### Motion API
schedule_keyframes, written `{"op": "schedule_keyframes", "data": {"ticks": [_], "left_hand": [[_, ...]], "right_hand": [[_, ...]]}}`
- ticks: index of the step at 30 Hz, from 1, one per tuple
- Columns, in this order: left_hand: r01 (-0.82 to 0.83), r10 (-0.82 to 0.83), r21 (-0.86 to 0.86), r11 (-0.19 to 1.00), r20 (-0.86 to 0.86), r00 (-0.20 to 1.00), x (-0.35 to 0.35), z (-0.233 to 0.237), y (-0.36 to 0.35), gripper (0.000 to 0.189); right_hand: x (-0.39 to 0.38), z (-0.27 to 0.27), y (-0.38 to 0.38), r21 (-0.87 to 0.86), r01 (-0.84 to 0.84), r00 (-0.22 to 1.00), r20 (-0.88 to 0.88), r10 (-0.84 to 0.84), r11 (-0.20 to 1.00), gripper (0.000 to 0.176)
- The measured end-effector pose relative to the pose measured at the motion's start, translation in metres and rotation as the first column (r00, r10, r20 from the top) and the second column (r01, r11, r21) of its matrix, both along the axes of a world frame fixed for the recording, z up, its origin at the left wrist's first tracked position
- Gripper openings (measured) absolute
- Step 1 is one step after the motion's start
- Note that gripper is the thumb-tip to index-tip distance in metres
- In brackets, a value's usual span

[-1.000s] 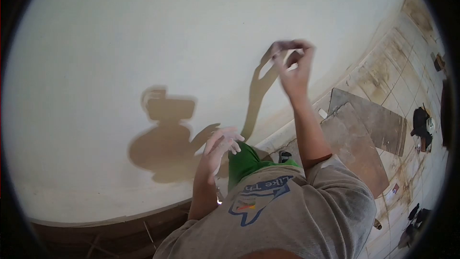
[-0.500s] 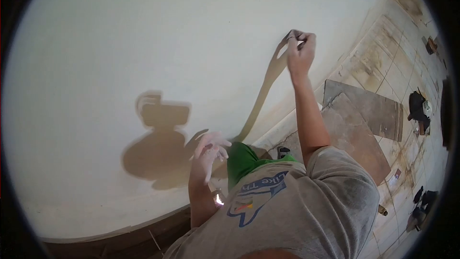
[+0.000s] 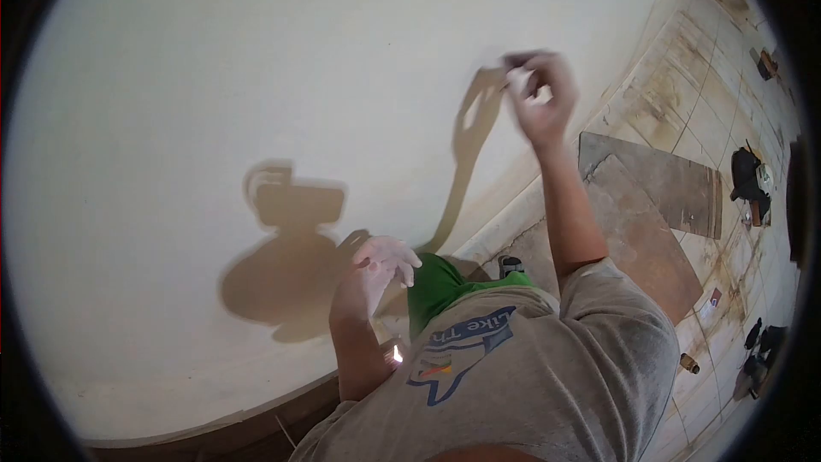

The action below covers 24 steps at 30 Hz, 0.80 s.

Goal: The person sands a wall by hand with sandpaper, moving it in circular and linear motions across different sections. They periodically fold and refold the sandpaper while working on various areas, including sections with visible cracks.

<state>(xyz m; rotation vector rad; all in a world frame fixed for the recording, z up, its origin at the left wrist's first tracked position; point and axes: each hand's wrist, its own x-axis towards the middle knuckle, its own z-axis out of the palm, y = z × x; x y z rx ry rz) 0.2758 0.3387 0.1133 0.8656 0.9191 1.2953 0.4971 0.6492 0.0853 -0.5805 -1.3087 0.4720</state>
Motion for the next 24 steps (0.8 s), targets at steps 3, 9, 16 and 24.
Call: {"op": "schedule_keyframes", "data": {"ticks": [3,9,16,24], "left_hand": [[-0.053,0.052,-0.04,0.998,-0.017,0.999,0.0,0.0,0.007,0.051],[0.032,-0.03,-0.108,0.994,0.02,0.999,0.011,-0.005,0.026,0.049],[-0.35,0.346,-0.012,0.937,-0.122,0.93,0.019,0.01,0.025,0.035],[-0.428,0.427,0.025,0.903,-0.148,0.892,0.022,0.016,0.027,0.026]], "right_hand": [[0.006,0.005,0.031,-0.241,0.023,0.948,-0.303,-0.098,0.97,0.013],[-0.067,-0.01,-0.052,0.074,-0.138,0.983,0.137,0.127,0.988,0.02],[-0.046,-0.002,-0.036,0.062,0.031,0.986,0.164,-0.04,0.998,0.021],[-0.006,0.0,0.035,-0.151,0.229,0.951,-0.176,-0.254,0.962,0.021]]}}
